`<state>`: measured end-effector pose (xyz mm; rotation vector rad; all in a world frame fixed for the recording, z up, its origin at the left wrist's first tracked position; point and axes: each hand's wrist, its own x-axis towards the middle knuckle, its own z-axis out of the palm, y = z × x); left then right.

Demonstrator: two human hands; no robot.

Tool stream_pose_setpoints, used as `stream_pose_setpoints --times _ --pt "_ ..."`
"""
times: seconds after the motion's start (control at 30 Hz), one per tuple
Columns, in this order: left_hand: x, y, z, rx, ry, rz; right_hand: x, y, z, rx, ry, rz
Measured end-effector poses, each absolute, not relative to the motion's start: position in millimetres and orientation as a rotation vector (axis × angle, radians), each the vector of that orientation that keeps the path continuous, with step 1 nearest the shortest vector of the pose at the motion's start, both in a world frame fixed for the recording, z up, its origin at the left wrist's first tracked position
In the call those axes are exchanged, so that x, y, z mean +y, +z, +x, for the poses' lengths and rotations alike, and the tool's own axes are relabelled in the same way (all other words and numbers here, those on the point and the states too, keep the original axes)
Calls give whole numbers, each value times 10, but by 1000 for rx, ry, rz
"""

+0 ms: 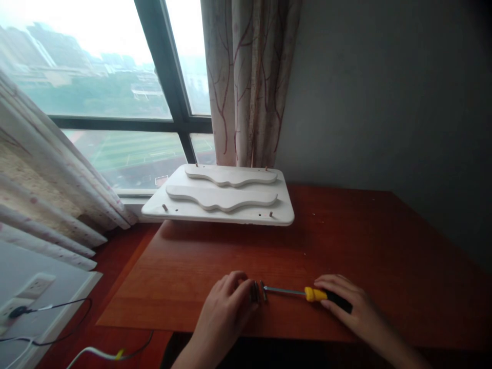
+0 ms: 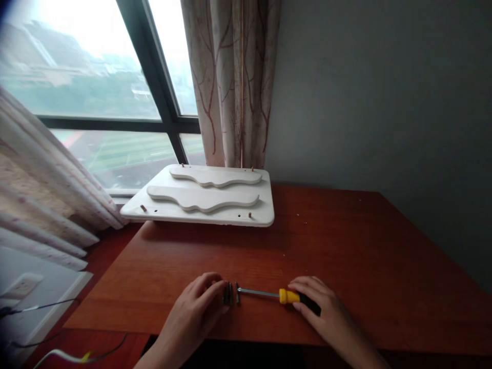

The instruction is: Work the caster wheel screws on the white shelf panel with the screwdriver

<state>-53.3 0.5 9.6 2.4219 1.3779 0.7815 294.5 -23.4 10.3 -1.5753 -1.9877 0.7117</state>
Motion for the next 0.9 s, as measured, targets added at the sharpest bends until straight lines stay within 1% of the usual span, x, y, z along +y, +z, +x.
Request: stream_pose_setpoints --times 0.27,0.57,0.73,0.9 --pt "-20 96 -332 1396 678 2452 -171 154 2996 -2024 772 -1486" --pt "-37 95 -333 1385 733 2506 -180 113 2779 -2029 691 -1420" --pt "60 106 -478 1439 753 2549 -111 67 2532 -2018 681 -1393" --pt "304 82 -812 1507 761 2597 110 34 2135 -2007 620 -1327"
